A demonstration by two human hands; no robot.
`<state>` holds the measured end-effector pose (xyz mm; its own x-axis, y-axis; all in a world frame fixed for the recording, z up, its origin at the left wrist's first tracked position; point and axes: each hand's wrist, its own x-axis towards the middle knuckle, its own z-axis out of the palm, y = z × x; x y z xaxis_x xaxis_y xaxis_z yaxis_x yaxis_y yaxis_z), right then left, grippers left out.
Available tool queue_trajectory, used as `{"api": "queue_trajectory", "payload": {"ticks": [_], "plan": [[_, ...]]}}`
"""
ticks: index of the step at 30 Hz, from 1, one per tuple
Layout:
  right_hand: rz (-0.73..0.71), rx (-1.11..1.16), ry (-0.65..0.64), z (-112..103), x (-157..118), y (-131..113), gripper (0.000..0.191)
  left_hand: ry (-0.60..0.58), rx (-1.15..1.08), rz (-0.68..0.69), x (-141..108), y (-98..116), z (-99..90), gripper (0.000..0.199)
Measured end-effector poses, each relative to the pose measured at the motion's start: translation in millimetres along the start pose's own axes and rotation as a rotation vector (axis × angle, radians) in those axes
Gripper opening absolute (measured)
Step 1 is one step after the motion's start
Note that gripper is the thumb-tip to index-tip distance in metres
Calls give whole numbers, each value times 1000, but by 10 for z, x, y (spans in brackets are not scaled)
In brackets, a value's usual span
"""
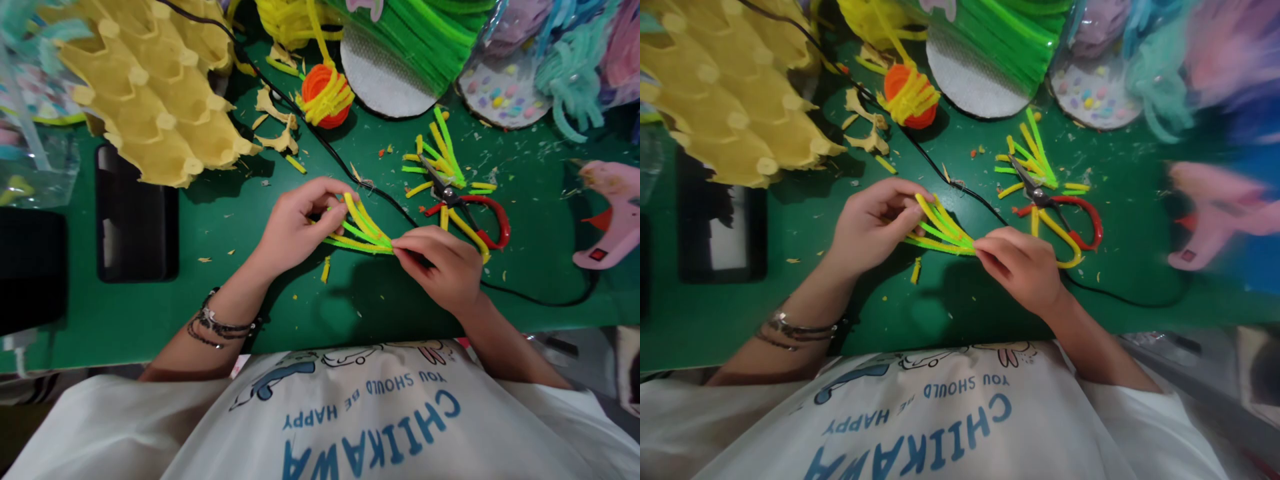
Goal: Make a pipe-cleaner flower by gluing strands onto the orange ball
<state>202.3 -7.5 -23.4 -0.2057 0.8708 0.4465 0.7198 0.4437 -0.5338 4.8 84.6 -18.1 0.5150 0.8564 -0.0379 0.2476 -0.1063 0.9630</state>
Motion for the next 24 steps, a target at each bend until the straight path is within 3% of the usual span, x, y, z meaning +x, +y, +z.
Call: {"api": "queue_trajectory", "payload": {"ticks": [6,17,24], "plan": [[38,-11,-11,-5,0,15,10,-1,33,2,-3,-5,0,16],[112,40,117,2,-39,41,14,53,5,2,3,-13,-1,10],[127,34,130,1,-36,31,13,51,16,-4,0,-9,3,11]]}}
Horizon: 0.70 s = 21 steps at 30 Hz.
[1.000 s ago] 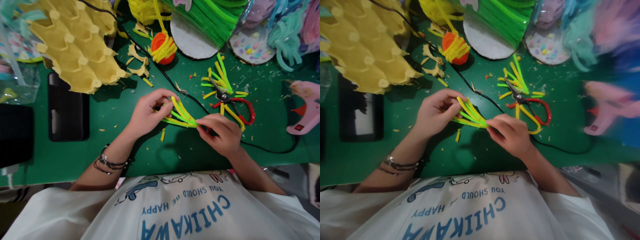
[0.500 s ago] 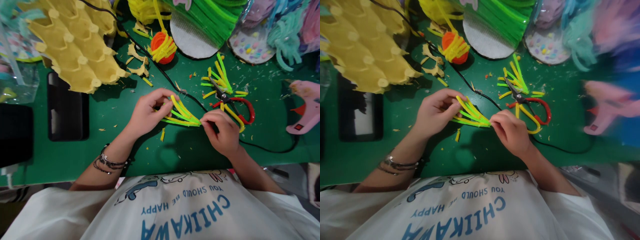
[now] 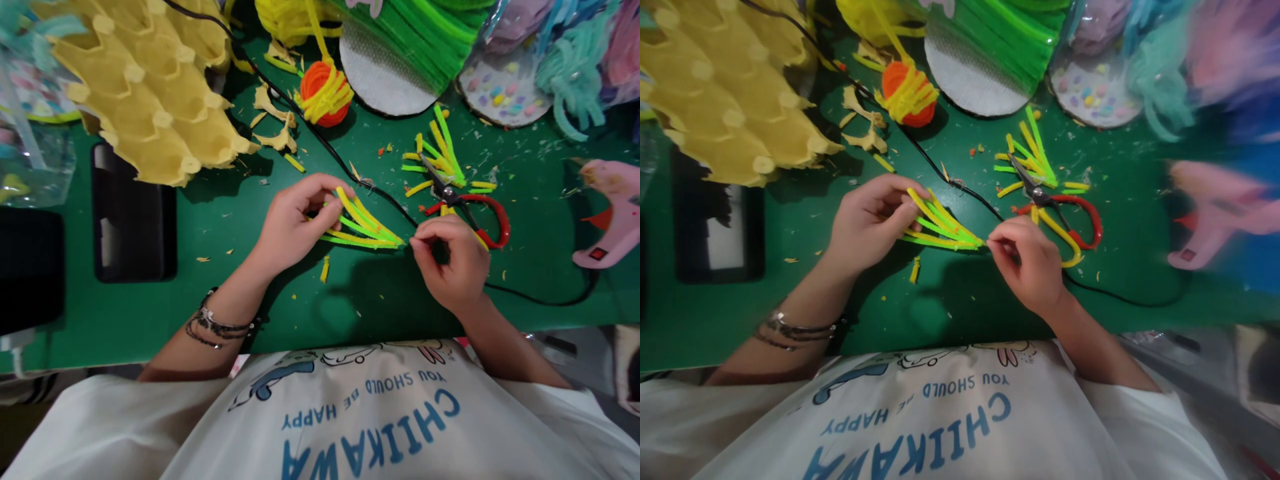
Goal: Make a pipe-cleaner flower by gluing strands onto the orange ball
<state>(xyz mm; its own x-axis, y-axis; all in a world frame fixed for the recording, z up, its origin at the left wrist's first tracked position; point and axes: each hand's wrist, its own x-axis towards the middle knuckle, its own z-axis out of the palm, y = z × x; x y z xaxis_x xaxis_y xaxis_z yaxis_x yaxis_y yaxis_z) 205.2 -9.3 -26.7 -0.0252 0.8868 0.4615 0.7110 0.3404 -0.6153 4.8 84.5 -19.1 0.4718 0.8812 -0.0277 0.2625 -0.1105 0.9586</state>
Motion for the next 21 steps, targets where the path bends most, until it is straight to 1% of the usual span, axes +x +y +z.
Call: {"api": "queue_trajectory", "payload": {"ticks": [6,8,11,13,17,21], "plan": [[-83,16,-57,-27,21,-11,19,-4,-38,35,8,-17,-1,10],[-73,31,-47,-24,18,-9,18,-3,-47,60,13,-26,0,9],[-14,46,-4,-10,11,-7,12,3,-48,82,16,-35,7,9],[9,44,-3,-2,11,-9,14,7,-42,82,14,-36,12,9],[-16,26,-14,-4,21,-27,16,7,-30,67,10,-33,15,9],[-12,-19,10,-22,29,-56,16,4,-41,68,9,-31,15,10]]}}
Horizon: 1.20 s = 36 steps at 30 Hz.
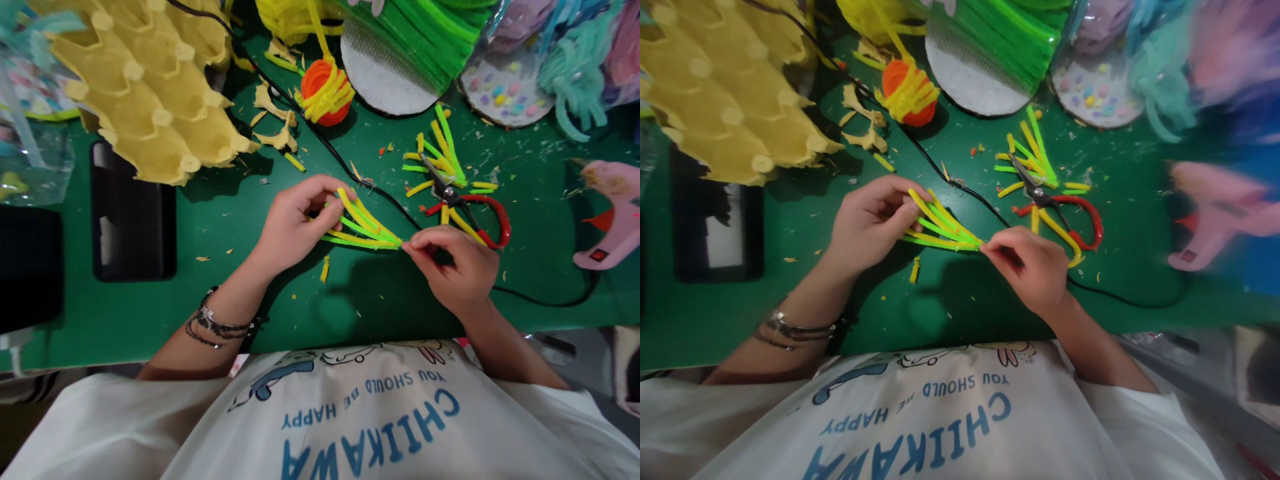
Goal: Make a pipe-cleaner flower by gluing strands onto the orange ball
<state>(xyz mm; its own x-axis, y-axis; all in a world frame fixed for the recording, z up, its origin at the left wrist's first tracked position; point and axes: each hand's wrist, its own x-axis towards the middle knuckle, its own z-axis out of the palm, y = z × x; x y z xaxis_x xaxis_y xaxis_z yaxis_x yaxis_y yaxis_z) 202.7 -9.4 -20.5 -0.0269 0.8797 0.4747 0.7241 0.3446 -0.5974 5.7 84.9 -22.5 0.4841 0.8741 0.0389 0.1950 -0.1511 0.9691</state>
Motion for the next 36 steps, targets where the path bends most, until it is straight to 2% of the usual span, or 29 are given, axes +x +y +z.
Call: {"api": "queue_trajectory", "payload": {"ticks": [5,10,12,15,18,20,23,29,36], "plan": [[-29,-55,-29,-39,3,-23,9,6,3,-11,0,1,2,10],[-39,15,-67,-50,-26,13,16,1,13,-11,3,4,-1,8],[-31,-8,-45,-36,-26,36,13,-1,17,-7,3,4,-3,9],[-48,-278,-48,-1,-7,69,20,-4,17,-5,2,3,-4,10],[-32,-549,-170,35,9,93,36,-7,13,-6,2,2,-2,10],[-22,-608,-226,48,10,102,37,-6,13,-11,3,3,2,10],[-20,-617,-243,51,5,108,34,-3,18,-21,5,5,5,10],[8,-545,-177,40,4,124,17,-4,33,-25,4,0,2,9],[49,-460,-131,47,9,135,6,-11,40,-26,-2,-7,0,10]]}}
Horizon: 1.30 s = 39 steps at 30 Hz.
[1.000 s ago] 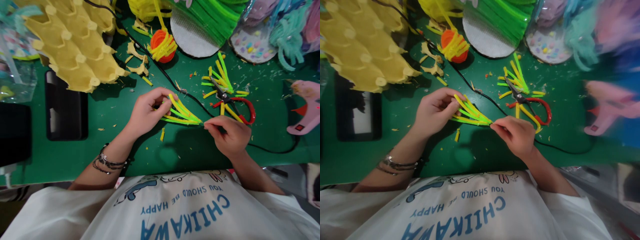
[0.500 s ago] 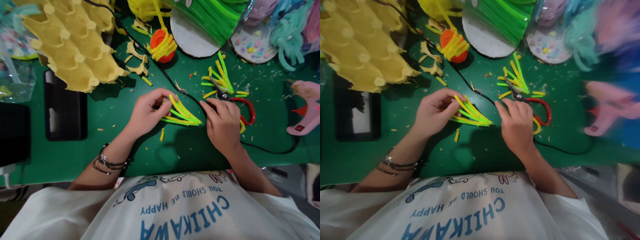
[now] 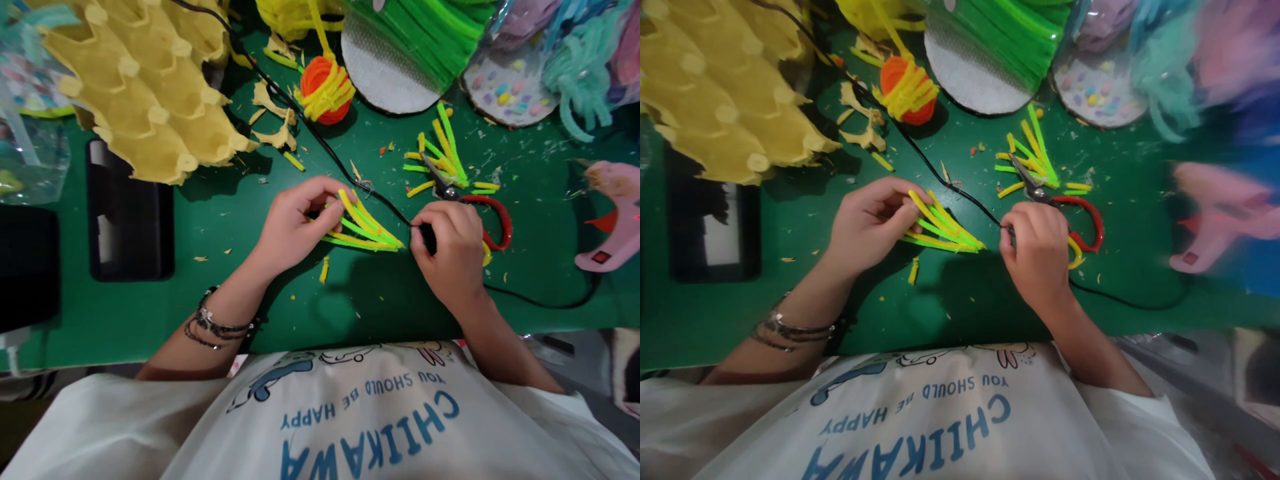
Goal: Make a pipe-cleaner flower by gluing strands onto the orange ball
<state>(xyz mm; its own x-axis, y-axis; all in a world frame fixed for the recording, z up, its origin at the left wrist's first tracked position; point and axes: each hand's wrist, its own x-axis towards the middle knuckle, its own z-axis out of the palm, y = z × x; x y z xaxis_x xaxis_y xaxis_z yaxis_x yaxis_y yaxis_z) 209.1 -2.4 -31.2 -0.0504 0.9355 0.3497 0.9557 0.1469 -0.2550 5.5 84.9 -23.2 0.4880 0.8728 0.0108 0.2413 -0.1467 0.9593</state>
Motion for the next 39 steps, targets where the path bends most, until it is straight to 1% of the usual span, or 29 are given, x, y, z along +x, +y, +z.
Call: {"api": "queue_trajectory", "payload": {"ticks": [3,5,8,10,13,15,18,20,21,25,30,39], "plan": [[28,51,30,-22,4,-6,7,-4,22,5,1,2,-1,11],[30,76,87,-45,2,-9,7,-1,24,15,2,6,-1,11],[-22,146,173,-81,-5,-18,9,3,12,20,5,10,-1,9],[-46,201,189,-101,-6,-27,16,6,8,19,6,11,-1,9],[-39,215,176,-116,-4,-44,24,15,8,16,5,14,-1,9],[-79,234,147,-109,-6,-54,28,18,8,20,3,18,-1,8],[-200,309,8,-73,-17,-67,32,12,11,22,2,25,2,8],[-239,314,-86,-44,-25,-75,29,3,13,4,2,29,5,9],[-242,299,-108,-31,-27,-79,26,-2,13,-7,2,30,7,9],[-254,211,-86,-6,-25,-84,17,-23,0,-27,-2,30,10,10],[-317,103,-41,-4,-22,-82,24,-26,17,-28,-5,26,9,12],[-377,114,2,-53,-20,-92,21,-40,-16,-21,2,38,14,9]]}}
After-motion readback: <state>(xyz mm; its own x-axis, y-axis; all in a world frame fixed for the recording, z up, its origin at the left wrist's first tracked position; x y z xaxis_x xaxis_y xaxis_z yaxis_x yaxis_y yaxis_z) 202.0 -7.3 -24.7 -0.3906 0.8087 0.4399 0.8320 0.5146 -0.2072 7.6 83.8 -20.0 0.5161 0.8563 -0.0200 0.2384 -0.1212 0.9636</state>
